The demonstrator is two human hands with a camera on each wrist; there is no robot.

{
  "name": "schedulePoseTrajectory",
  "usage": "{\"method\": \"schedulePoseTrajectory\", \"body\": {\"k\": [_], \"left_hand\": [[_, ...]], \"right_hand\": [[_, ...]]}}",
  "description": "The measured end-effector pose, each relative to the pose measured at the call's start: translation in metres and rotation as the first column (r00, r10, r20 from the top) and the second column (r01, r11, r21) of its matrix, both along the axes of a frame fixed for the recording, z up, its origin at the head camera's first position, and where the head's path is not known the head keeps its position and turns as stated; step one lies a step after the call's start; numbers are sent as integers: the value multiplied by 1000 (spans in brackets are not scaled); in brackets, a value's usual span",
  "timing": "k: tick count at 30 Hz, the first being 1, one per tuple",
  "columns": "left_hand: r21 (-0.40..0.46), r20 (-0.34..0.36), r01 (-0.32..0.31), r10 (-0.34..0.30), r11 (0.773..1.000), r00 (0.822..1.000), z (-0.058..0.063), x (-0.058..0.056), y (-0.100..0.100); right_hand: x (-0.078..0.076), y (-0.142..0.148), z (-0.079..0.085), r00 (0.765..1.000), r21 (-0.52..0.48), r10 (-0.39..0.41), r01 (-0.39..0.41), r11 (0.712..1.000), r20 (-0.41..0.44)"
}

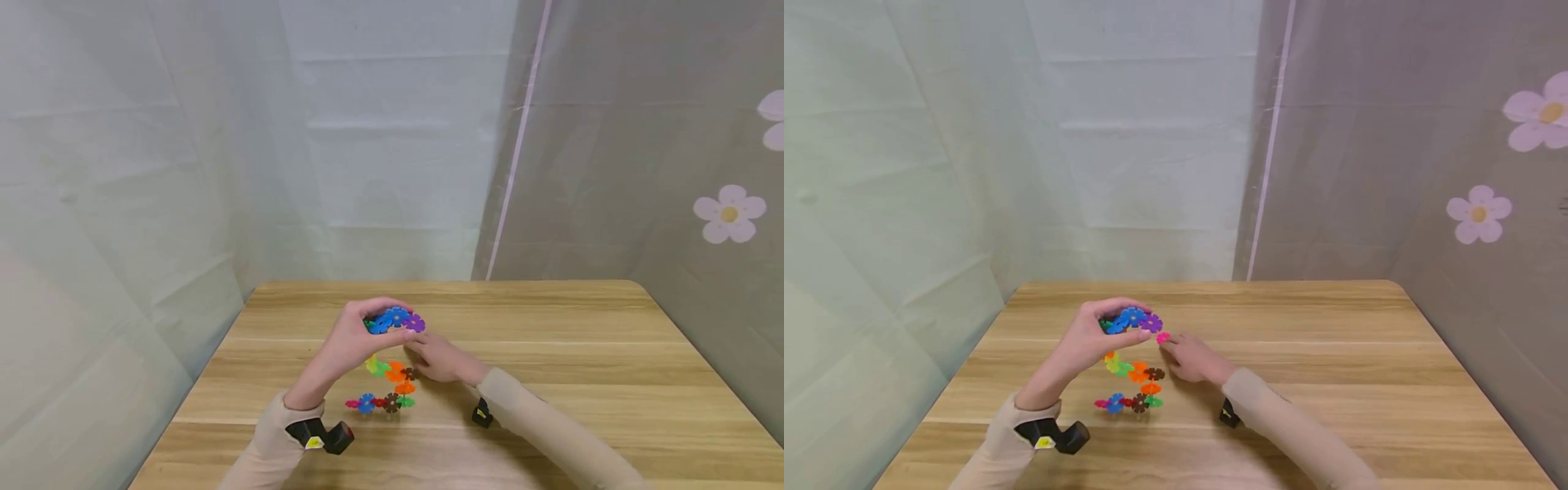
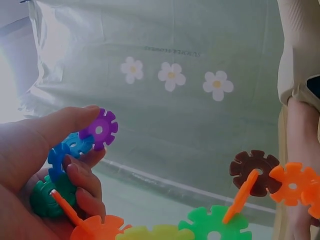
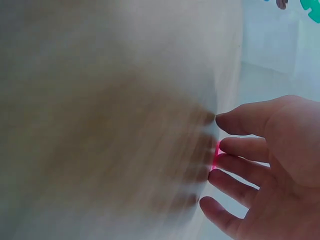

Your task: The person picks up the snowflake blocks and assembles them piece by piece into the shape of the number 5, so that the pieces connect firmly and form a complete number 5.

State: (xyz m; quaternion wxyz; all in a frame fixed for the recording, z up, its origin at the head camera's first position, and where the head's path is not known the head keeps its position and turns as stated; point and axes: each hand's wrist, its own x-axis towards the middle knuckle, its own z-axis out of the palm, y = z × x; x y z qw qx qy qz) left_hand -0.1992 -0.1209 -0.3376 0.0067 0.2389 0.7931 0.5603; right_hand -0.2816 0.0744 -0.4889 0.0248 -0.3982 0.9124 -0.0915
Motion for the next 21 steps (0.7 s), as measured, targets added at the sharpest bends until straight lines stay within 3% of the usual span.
{"method": "schedulePoseTrajectory", "body": {"k": [11,21], "left_hand": [[17,35,56,-56,998,998,1,2,3],[12,20,86,-86,996,996,-2,0,6]], "right_hand": [[10,11,1,997,-45,35,-39,998,-68],[17,16,7,999,-121,29,-23,992,46]]}}
